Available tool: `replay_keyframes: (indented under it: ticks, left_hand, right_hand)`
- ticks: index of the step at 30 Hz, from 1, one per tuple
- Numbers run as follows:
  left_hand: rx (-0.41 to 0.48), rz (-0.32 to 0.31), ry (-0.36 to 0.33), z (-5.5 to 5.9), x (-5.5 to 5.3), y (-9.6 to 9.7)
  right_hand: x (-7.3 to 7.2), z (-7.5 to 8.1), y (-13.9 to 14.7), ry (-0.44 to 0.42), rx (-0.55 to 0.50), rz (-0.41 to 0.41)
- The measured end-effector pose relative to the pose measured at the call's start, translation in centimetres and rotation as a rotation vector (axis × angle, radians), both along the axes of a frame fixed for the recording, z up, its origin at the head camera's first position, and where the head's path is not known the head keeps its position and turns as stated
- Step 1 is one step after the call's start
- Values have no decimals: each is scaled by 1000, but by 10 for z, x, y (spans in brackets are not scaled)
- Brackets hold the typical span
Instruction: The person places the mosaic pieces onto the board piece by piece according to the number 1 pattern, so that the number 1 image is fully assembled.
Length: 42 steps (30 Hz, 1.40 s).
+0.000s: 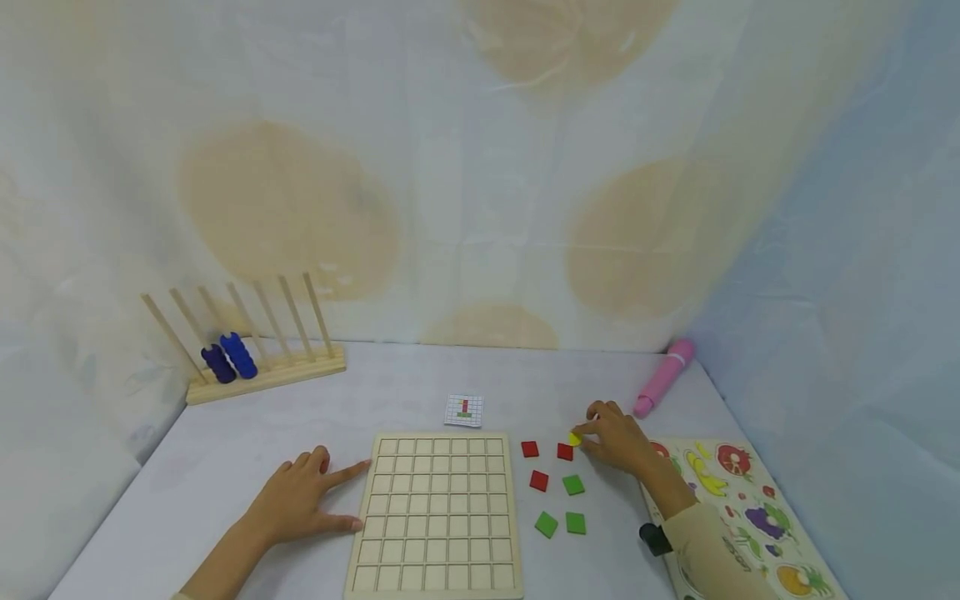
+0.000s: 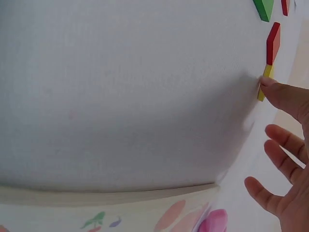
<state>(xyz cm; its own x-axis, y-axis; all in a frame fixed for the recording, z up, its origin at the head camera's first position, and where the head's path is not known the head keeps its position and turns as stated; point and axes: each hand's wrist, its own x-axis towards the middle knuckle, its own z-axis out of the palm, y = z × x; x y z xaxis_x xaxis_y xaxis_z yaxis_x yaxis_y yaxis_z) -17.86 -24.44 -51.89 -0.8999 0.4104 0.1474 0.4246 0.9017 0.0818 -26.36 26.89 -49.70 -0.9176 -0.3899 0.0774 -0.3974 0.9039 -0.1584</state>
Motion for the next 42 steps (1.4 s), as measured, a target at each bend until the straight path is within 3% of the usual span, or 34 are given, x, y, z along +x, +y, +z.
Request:
replay_keyframes:
  ticks: [5,15,20,28,34,42]
  left_hand:
    - [4,-7,7,0,2,-1]
    - [19,-11,-6,-2,2,-1]
    - [23,-7,-26,0,3,0]
    - [29,-1,-57,1,4,0]
    - [40,-4,-68,2,5,-1]
    - [54,-7,-79,1,5,-1]
  right_hand:
    - [2,-3,-4,48,-43,19]
    - [5,-9,-13,90,-52,-18]
    - [7,-6,-11,42,-136,-47]
    - [5,-5,-8,-71,-146,-51]
    - [4,-9,-3,-45,-147,-5]
    - [9,-10,-8,-27,-176,-66]
